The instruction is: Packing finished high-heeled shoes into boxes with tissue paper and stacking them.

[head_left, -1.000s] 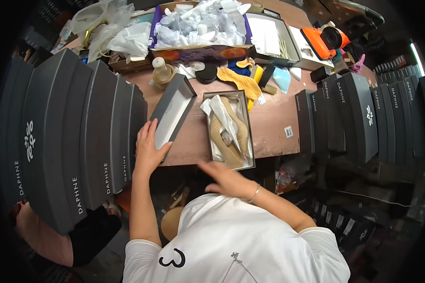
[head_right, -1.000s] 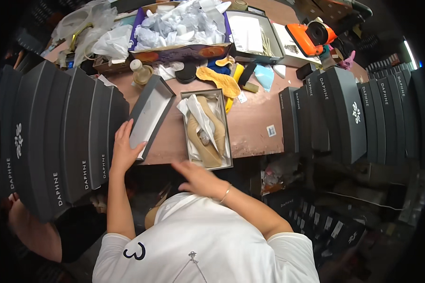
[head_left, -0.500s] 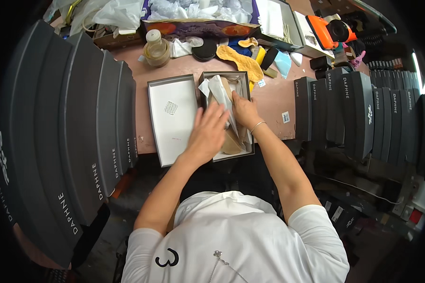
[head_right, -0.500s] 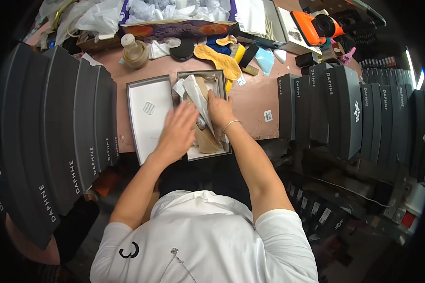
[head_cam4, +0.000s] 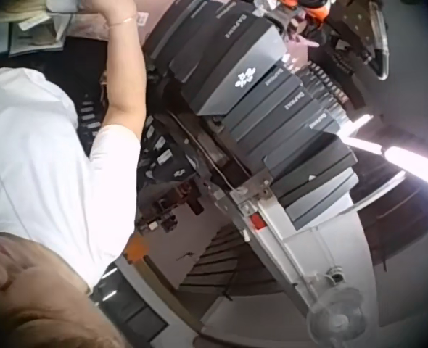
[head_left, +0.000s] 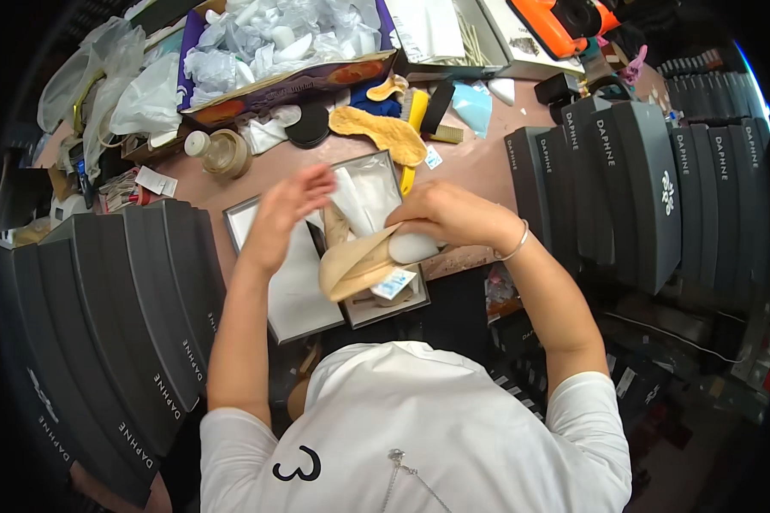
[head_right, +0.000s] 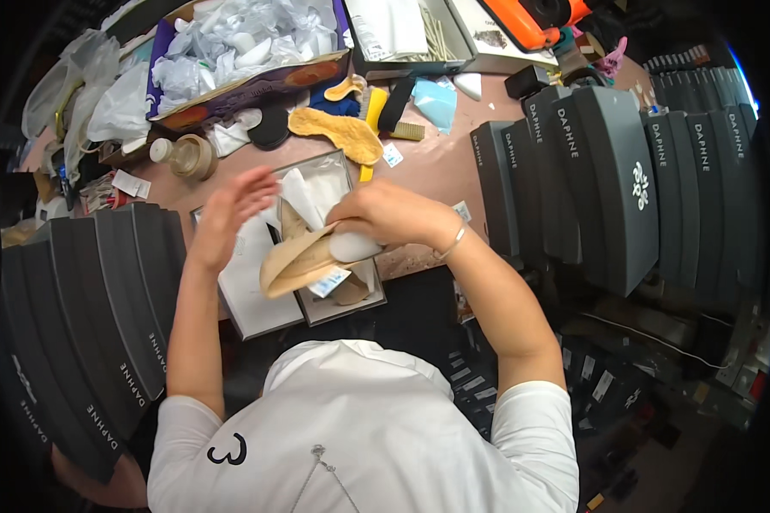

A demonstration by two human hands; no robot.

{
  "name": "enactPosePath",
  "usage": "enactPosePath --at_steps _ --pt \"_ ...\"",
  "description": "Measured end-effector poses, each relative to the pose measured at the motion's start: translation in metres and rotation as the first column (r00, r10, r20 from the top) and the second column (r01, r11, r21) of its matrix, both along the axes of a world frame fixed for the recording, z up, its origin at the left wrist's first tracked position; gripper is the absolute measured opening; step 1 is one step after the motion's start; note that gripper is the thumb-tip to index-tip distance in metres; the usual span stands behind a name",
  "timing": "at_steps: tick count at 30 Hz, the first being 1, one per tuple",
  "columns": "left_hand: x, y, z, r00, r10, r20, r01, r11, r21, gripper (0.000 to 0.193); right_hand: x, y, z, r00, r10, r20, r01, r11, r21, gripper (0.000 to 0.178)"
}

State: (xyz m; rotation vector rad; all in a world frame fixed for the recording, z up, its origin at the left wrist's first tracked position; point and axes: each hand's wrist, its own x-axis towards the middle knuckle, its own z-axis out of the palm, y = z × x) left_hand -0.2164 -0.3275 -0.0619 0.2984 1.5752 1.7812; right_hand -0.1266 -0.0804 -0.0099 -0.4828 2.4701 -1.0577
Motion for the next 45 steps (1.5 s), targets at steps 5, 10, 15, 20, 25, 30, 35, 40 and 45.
enactPosePath --at_steps 5,10,15,20,25,30,35,40,45 --pt "0.034 0.021 -0.024 0.526 -0.373 0.764 0.09 0.918 0.387 0.072 -0.016 -0.054 -0.015 0.844 0.103 -0.526 0.012 0.977 0.212 0.024" --pt "0.056 -0.004 -0.047 0.66 -0.099 0.745 -0.235 0.914 0.33 0.067 0.017 -0.076 -0.044 0.833 -0.357 -0.423 0.351 0.932 -0.095 0.041" --pt "0.087 -0.002 -0.014 0.723 0.155 0.673 -0.353 0.92 0.167 0.07 0.024 -0.11 -0.049 0.874 -0.435 -0.215 0.407 0.899 -0.163 0.063" --pt "0.09 -0.004 -0.011 0.739 0.228 0.634 -0.421 0.891 0.17 0.073 0.036 -0.113 -0.052 0.907 -0.404 -0.121 0.353 0.884 -0.306 0.067" --pt "0.072 -0.035 -0.042 0.743 0.053 0.667 -0.297 0.919 0.258 0.071 0.037 -0.098 -0.053 0.789 -0.578 -0.207 0.557 0.816 -0.155 0.053" --pt "0.088 -0.033 -0.031 0.732 0.222 0.645 -0.429 0.885 0.182 0.068 0.012 -0.115 -0.044 0.826 -0.473 -0.306 0.462 0.88 -0.113 0.045" --pt "0.121 -0.015 -0.046 0.727 0.547 0.416 -0.618 0.785 0.047 0.056 0.014 -0.143 -0.066 0.859 -0.461 -0.225 0.464 0.885 -0.041 0.028" --pt "0.13 -0.033 -0.062 0.708 0.483 0.514 -0.607 0.789 0.095 0.055 0.028 -0.123 -0.082 0.846 -0.533 0.005 0.532 0.843 -0.084 0.028" --pt "0.113 -0.045 -0.048 0.682 0.244 0.69 -0.46 0.876 0.146 0.066 0.029 -0.106 -0.06 0.877 -0.478 -0.045 0.458 0.861 -0.221 0.034"
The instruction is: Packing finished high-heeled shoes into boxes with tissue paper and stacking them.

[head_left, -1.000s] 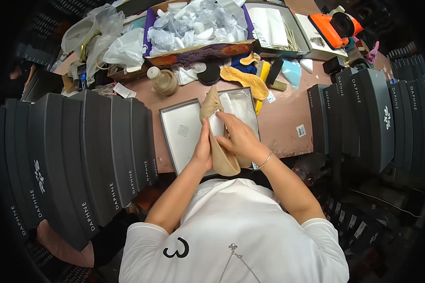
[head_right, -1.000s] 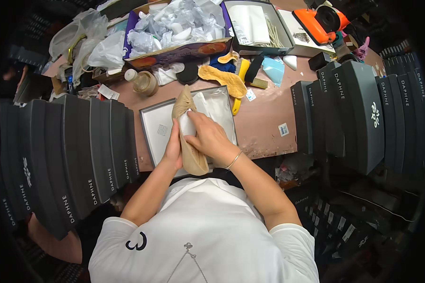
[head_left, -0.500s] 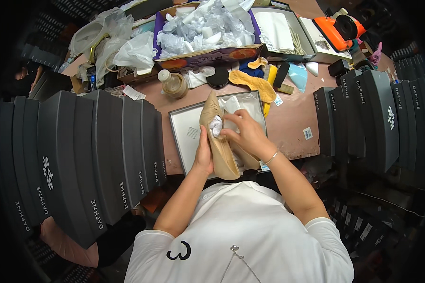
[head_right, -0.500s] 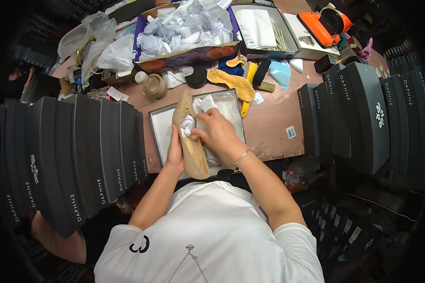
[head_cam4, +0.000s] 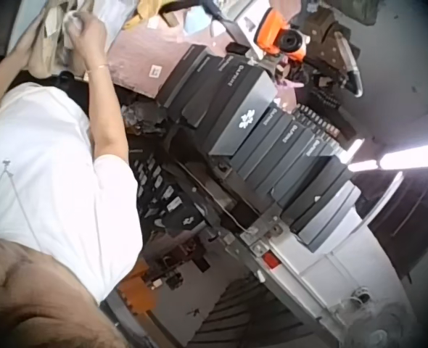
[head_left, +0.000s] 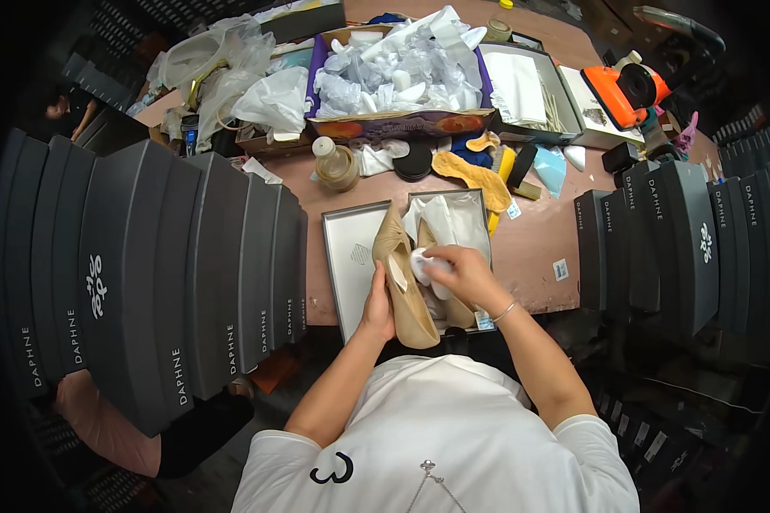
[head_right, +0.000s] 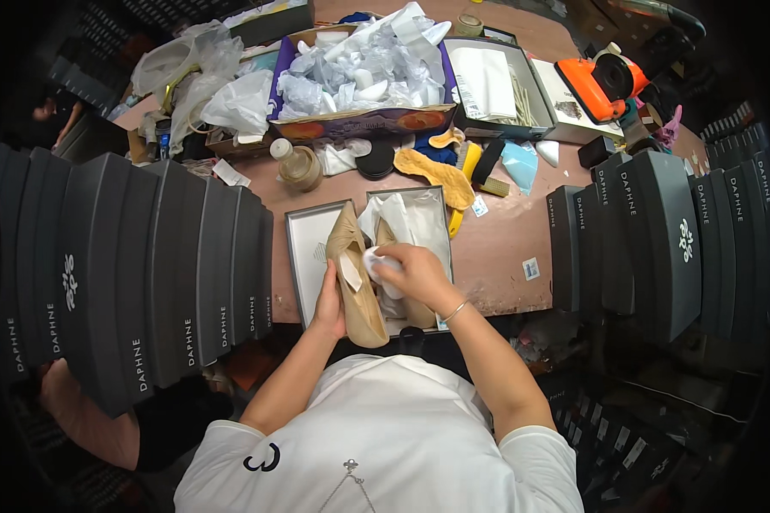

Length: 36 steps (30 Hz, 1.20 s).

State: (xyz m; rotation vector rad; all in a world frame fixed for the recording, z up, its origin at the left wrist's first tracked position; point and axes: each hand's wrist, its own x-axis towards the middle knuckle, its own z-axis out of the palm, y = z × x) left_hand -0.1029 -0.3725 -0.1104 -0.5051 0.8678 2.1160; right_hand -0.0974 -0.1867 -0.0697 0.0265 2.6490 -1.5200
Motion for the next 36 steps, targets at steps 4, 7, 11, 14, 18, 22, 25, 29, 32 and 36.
enactPosePath --at_steps 4,7,11,14,18,22,25,29,32,36 --pt "0.008 0.011 0.02 0.999 0.028 -0.016 -0.028 1.0 0.015 0.066 -0.002 -0.02 0.001 0.982 0.181 0.048 -0.188 0.946 0.263 0.047" --pt "0.005 0.001 0.012 1.0 0.003 -0.03 -0.002 0.999 0.034 0.067 0.003 -0.001 -0.003 0.979 0.204 -0.01 -0.194 0.942 0.272 0.049" --pt "-0.001 -0.005 -0.011 0.999 0.003 0.034 -0.007 0.993 0.117 0.066 0.001 -0.002 0.002 0.941 0.049 -0.336 0.129 0.865 0.486 0.052" --pt "0.0 0.003 0.007 1.0 0.023 0.0 -0.023 0.995 0.098 0.066 0.0 -0.015 0.012 0.929 0.145 -0.34 0.015 0.903 0.429 0.052" --pt "0.012 -0.003 0.018 0.987 -0.121 -0.11 0.127 0.991 0.053 0.066 -0.002 -0.031 0.01 0.924 0.272 -0.269 -0.165 0.918 0.36 0.039" --pt "0.018 0.004 0.015 0.998 0.025 -0.06 -0.025 1.0 0.01 0.069 0.014 -0.045 -0.007 0.922 0.169 -0.349 -0.084 0.966 0.245 0.025" --pt "0.017 -0.009 0.013 0.996 0.04 -0.084 -0.031 0.993 0.112 0.07 0.036 -0.037 -0.003 0.973 -0.179 0.145 0.225 0.874 -0.43 0.018" --pt "0.023 -0.009 0.017 0.997 -0.004 -0.08 0.016 0.989 0.147 0.07 0.048 -0.045 -0.007 0.945 -0.208 0.251 0.292 0.882 -0.369 0.025" --pt "0.024 -0.01 0.016 0.996 0.0 -0.084 0.007 0.997 0.083 0.07 0.054 -0.046 -0.004 0.958 0.047 -0.281 0.009 0.981 0.192 0.034" --pt "0.028 -0.017 0.018 0.989 -0.136 -0.065 0.14 0.988 0.06 0.068 0.054 -0.044 0.016 0.953 0.169 -0.251 -0.074 0.934 0.348 0.042"
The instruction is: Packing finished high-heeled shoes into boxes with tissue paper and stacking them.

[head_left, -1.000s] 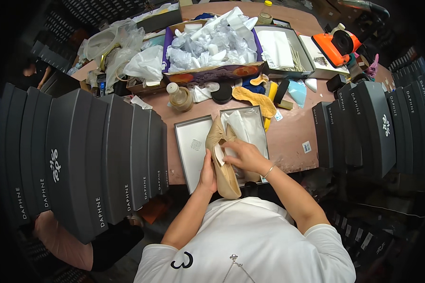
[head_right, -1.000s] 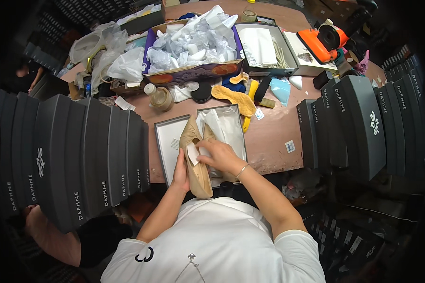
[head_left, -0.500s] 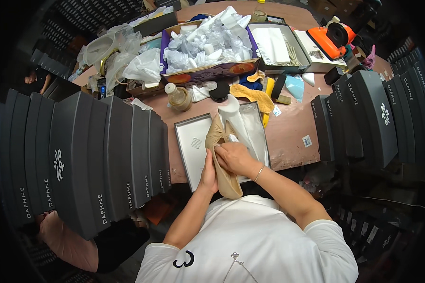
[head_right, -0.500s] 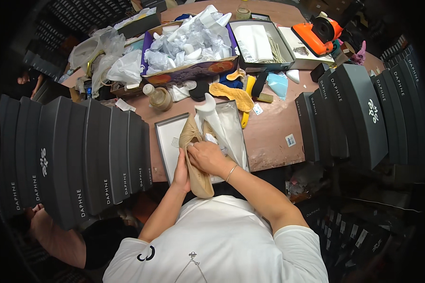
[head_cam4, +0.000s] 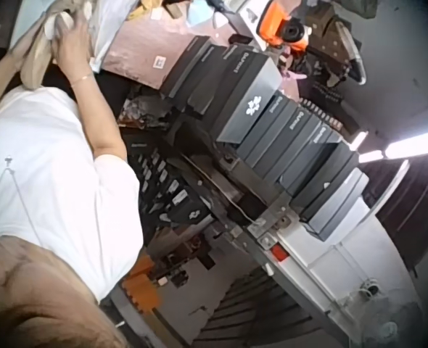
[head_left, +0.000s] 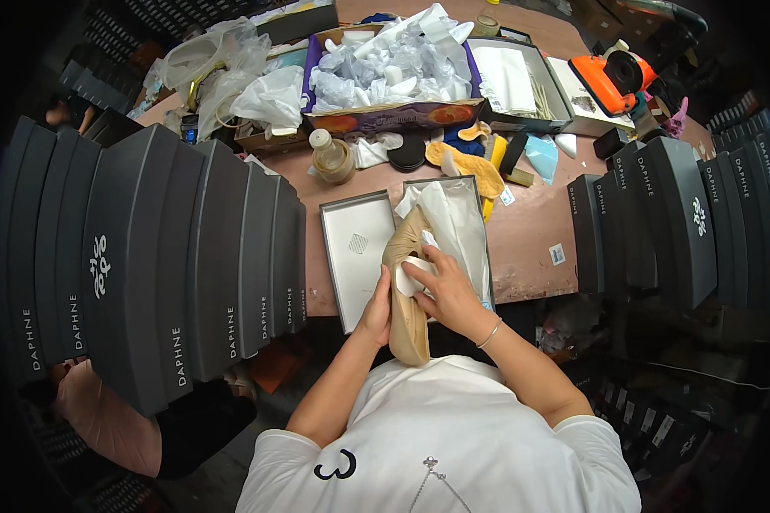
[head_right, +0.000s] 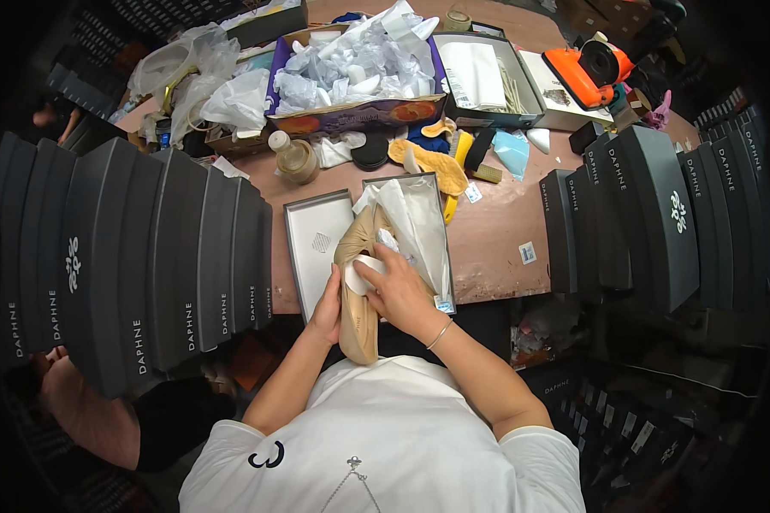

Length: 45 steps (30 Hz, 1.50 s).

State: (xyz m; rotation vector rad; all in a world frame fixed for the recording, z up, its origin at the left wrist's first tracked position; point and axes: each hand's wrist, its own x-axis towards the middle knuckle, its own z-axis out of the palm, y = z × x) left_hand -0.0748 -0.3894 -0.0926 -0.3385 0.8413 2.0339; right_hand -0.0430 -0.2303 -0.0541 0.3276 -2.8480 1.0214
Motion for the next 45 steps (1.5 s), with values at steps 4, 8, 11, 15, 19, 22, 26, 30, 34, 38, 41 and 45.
enactPosePath --at_steps 4,8,11,15,19,22,26,30,34,38,41,45 --pt "0.003 -0.001 -0.005 0.999 0.013 0.051 -0.014 1.0 0.024 0.066 0.004 0.001 -0.009 0.991 0.13 -0.002 -0.127 0.966 0.224 0.043" --pt "0.018 0.004 -0.017 0.998 0.015 0.061 -0.013 0.999 -0.03 0.065 -0.001 0.0 -0.009 0.985 0.148 0.087 -0.166 0.95 0.264 0.037" --pt "0.014 0.004 -0.003 0.993 0.075 0.093 -0.074 0.997 -0.014 0.067 -0.005 0.001 -0.018 0.979 0.201 -0.04 -0.188 0.959 0.21 0.031" --pt "0.009 0.002 -0.005 0.992 0.108 0.066 -0.106 0.994 -0.031 0.069 -0.002 -0.015 -0.014 0.963 0.237 -0.129 -0.231 0.971 0.06 0.016" --pt "0.014 0.012 0.006 0.994 0.108 0.023 -0.106 0.991 -0.087 0.069 -0.023 -0.01 -0.032 0.965 0.177 -0.196 -0.166 0.984 0.069 0.011" --pt "0.015 0.025 0.01 0.983 0.156 0.1 -0.149 0.986 -0.073 0.069 -0.043 -0.003 -0.027 0.988 0.157 -0.011 -0.154 0.979 0.137 0.01" --pt "0.005 0.008 -0.007 0.963 0.241 0.118 -0.231 0.969 -0.091 0.075 -0.081 0.06 -0.005 0.996 -0.086 0.02 0.088 0.981 -0.171 0.019" --pt "-0.007 0.016 -0.001 0.963 0.244 0.113 -0.227 0.964 -0.141 0.072 -0.173 0.152 -0.039 0.882 -0.4 0.25 0.313 0.892 0.325 0.045" --pt "-0.013 0.034 0.008 0.971 0.213 0.104 -0.197 0.97 -0.145 0.072 -0.222 0.152 -0.082 0.778 -0.471 0.416 0.26 0.844 0.469 0.073" --pt "-0.018 0.046 0.012 0.97 0.219 0.105 -0.204 0.97 -0.135 0.074 -0.23 0.161 -0.12 0.722 -0.512 0.466 0.295 0.837 0.461 0.057" --pt "-0.022 0.042 0.019 0.964 0.231 0.128 -0.218 0.97 -0.107 0.077 -0.219 0.168 -0.114 0.855 -0.411 0.315 0.367 0.91 0.191 0.036" --pt "-0.023 0.032 0.009 0.952 0.271 0.141 -0.267 0.963 -0.047 0.08 -0.14 0.092 0.005 0.992 -0.063 0.105 0.099 0.919 -0.381 0.023"
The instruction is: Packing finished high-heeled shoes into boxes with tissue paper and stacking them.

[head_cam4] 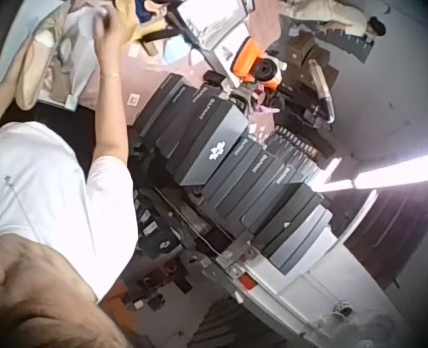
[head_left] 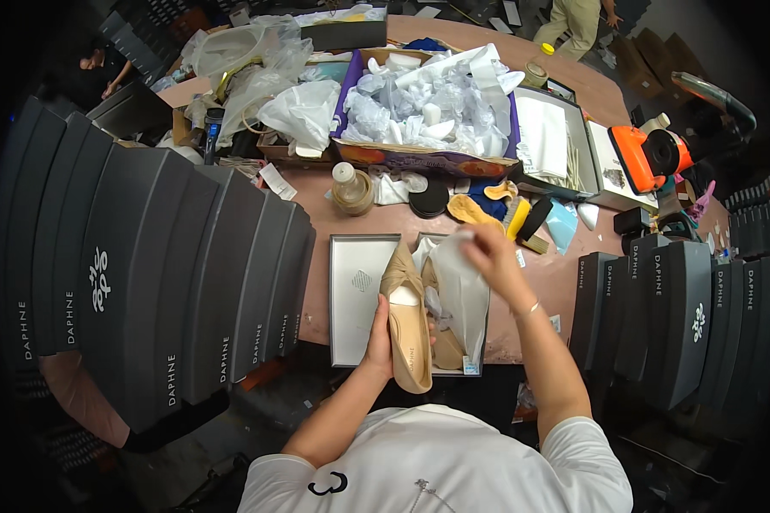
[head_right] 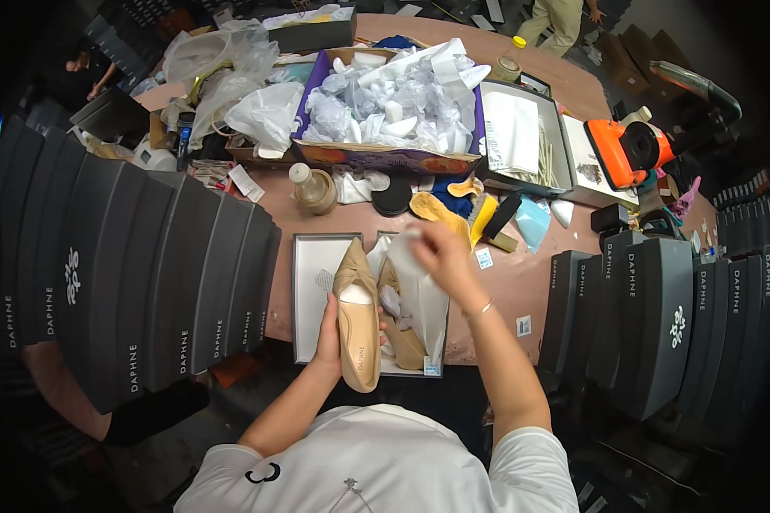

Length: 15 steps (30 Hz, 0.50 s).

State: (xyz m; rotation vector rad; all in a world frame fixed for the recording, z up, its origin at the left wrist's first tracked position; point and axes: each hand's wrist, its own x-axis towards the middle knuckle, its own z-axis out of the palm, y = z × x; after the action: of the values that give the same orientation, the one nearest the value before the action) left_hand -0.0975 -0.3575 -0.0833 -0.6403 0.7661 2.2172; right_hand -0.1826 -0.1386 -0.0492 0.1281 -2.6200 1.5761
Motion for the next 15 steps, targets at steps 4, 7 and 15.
enactPosePath --at_steps 4,7,15 --pt "0.011 0.012 0.008 1.0 -0.015 -0.026 0.015 1.0 -0.001 0.07 0.075 -0.069 -0.003 0.935 0.338 -0.106 -0.261 0.86 0.438 0.033" --pt "0.036 0.007 0.003 0.993 -0.114 0.004 0.114 0.993 -0.028 0.064 0.075 -0.086 -0.022 0.944 0.176 -0.28 -0.002 0.85 0.527 0.044" --pt "0.049 -0.046 -0.005 0.996 -0.021 0.085 0.034 0.988 -0.149 0.06 0.106 -0.077 -0.029 0.999 0.027 0.036 -0.033 0.987 0.155 0.067"
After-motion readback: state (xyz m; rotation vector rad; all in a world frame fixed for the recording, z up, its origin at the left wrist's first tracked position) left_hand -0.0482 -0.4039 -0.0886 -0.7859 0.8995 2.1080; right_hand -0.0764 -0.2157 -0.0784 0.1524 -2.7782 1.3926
